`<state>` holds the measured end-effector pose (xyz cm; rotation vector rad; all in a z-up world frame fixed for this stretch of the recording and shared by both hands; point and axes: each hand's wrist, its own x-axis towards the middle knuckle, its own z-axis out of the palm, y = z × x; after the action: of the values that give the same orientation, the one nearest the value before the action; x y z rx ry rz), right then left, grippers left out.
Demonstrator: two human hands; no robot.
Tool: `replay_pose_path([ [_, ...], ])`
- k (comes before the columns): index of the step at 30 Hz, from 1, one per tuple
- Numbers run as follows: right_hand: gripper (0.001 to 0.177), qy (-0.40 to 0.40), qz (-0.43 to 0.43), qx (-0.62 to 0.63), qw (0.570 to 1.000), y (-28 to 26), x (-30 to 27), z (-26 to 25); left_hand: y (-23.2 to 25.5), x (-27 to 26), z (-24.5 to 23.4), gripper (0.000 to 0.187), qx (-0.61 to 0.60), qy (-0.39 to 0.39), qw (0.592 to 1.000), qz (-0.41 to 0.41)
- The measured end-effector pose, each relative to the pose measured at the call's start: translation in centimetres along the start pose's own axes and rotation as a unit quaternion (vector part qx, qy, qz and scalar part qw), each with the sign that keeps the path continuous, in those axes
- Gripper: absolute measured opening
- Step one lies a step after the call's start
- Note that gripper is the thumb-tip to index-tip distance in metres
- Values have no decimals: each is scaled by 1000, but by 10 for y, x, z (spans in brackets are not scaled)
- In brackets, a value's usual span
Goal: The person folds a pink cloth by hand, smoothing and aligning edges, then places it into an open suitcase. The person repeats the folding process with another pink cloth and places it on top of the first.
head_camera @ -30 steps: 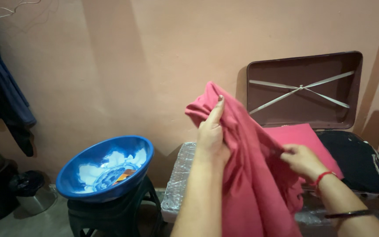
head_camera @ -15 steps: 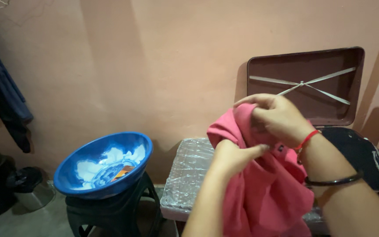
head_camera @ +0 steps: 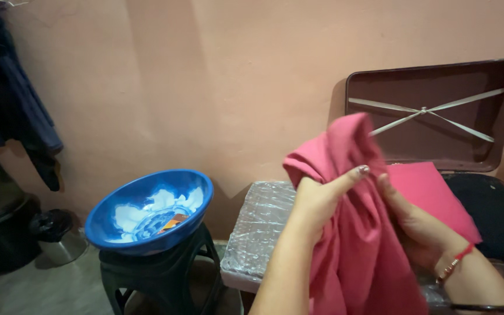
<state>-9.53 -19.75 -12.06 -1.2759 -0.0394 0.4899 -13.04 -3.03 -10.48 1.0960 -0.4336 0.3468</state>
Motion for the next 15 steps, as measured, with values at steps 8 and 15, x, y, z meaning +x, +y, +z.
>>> replay_pose_path([
  [8,40,6,-99,83,992,-19,18,-39,5,10,-18,54,31,94,989,-113],
  [15,9,34,-228,127,965,-72,91,-133,32,53,-80,32,53,102,993,-29],
])
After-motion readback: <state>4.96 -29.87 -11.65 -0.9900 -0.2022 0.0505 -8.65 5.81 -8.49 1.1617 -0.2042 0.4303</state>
